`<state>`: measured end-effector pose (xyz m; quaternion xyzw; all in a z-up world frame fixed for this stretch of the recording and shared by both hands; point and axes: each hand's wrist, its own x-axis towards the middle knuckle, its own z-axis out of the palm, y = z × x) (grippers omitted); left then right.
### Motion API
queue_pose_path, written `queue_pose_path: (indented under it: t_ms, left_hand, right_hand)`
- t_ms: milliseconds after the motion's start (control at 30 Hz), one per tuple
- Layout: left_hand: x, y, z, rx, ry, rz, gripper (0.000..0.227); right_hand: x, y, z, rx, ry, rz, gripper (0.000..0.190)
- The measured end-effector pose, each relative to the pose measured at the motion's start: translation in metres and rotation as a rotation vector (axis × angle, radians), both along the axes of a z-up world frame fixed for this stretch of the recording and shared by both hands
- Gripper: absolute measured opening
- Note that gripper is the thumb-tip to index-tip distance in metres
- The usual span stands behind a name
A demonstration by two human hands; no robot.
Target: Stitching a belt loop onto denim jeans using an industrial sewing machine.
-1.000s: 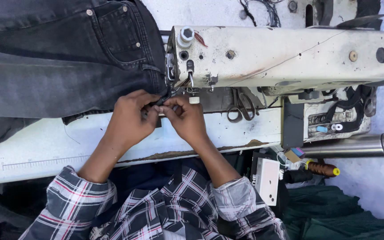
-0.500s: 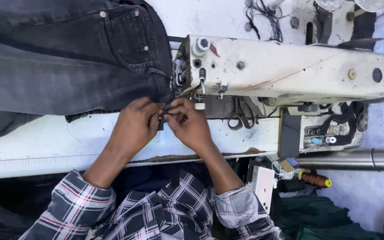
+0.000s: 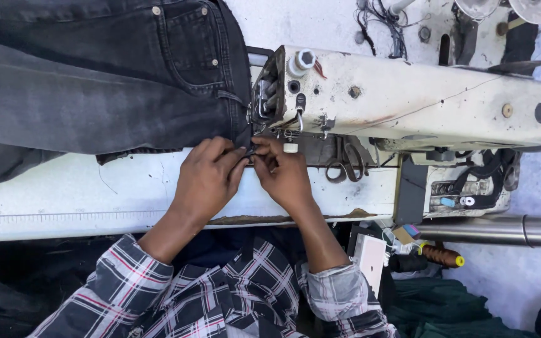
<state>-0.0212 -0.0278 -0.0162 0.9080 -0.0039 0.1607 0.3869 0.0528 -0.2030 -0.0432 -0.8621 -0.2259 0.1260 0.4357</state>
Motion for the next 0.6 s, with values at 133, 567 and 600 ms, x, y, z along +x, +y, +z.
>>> queue_pose_path:
  t_ms: [133,567,600]
  left_hand:
    - [0.001,-0.005,-0.006,0.051,-0.014,0.009,0.021]
    - [0.006,0.000,-0.020,0.287,-0.195,-0.056,0.020]
    - [0.005,0.002,-0.020,0.324,-0.223,-0.079,0.022]
  right_hand:
    - [-0.003,0.000,-0.002,0.007,-0.062,0.007,0.035]
    - [-0.010,0.007,-0.022,-0.049,-0.505,-0.101,0.028]
    - [-0.011,0.008,-0.026,-0.103,-0.604,-0.138,0.028]
